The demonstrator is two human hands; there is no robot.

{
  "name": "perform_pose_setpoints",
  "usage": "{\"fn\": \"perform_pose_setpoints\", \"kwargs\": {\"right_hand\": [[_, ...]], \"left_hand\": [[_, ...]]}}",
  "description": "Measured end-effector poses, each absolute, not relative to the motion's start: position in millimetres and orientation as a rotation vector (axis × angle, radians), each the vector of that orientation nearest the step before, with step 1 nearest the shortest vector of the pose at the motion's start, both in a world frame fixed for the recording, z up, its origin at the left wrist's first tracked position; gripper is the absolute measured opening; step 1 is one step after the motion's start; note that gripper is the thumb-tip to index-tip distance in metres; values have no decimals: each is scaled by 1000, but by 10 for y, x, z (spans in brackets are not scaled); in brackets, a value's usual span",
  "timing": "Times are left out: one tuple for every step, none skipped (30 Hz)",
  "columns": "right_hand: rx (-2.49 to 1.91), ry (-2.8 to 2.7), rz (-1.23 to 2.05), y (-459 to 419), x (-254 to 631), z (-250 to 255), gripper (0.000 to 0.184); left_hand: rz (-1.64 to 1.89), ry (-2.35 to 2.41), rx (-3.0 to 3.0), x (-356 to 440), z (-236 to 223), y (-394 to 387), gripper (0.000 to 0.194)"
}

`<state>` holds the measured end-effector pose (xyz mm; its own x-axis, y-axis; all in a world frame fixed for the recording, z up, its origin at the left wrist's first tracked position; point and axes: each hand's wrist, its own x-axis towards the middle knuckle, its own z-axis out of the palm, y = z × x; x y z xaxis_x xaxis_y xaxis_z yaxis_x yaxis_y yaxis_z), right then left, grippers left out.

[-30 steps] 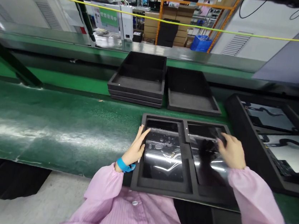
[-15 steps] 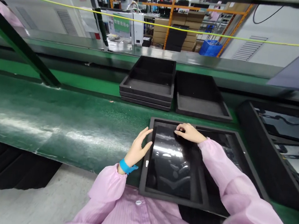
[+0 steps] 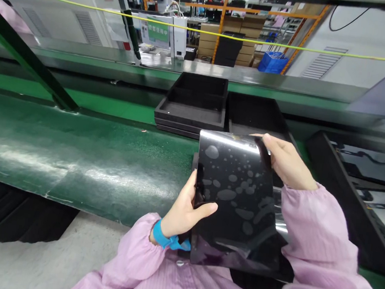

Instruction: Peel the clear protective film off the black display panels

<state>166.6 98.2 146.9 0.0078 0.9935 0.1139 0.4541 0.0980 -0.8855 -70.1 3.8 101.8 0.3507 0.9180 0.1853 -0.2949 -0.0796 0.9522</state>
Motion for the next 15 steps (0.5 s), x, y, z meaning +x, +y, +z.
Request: {"fn": "perform_pose_setpoints", "kwargs": {"right_hand": [[-1486, -1595, 625, 945, 1631, 1470, 48], [-1495, -1606, 411, 901, 1591, 1472, 45], [-1488, -1608, 228, 849, 1548, 1477, 42], [-1455, -1612, 97, 789, 1503, 1487, 39], [-1400, -1624, 28, 720, 1461, 1500, 36], [-1331, -1651, 21, 644, 1423, 1517, 33], [-1252, -1687, 65, 563, 1394, 1535, 29], [-1162, -1711, 164, 480, 1375, 1553, 25], [-1067, -1706, 305, 400, 1368, 1571, 21], [-980, -1661, 471, 327, 1372, 1587, 19], [-903, -1588, 626, 265, 1385, 1602, 22], [-846, -1505, 748, 215, 1405, 1617, 28], [-816, -1428, 839, 179, 1428, 1632, 34], [-816, -1370, 912, 155, 1453, 1648, 38], [-831, -1331, 969, 139, 1477, 1663, 40]], "left_hand": [[1157, 663, 1251, -693, 1074, 8, 56], [1174, 669, 1249, -686, 1116, -19, 55], [1184, 678, 1247, -680, 1145, -41, 55], [1192, 688, 1241, -677, 1166, -60, 54], [1199, 694, 1233, -677, 1182, -74, 54], [1207, 695, 1221, -679, 1197, -84, 53], [1215, 689, 1202, -684, 1212, -90, 52], [1221, 680, 1176, -692, 1231, -94, 51], [1223, 669, 1143, -702, 1251, -97, 50], [1228, 652, 1108, -713, 1275, -99, 52], [1235, 630, 1074, -726, 1300, -101, 55], [1244, 605, 1049, -738, 1325, -106, 60], [1254, 578, 1034, -751, 1350, -112, 66], [1266, 549, 1034, -762, 1375, -121, 71], [1277, 524, 1046, -773, 1399, -133, 75]]}}
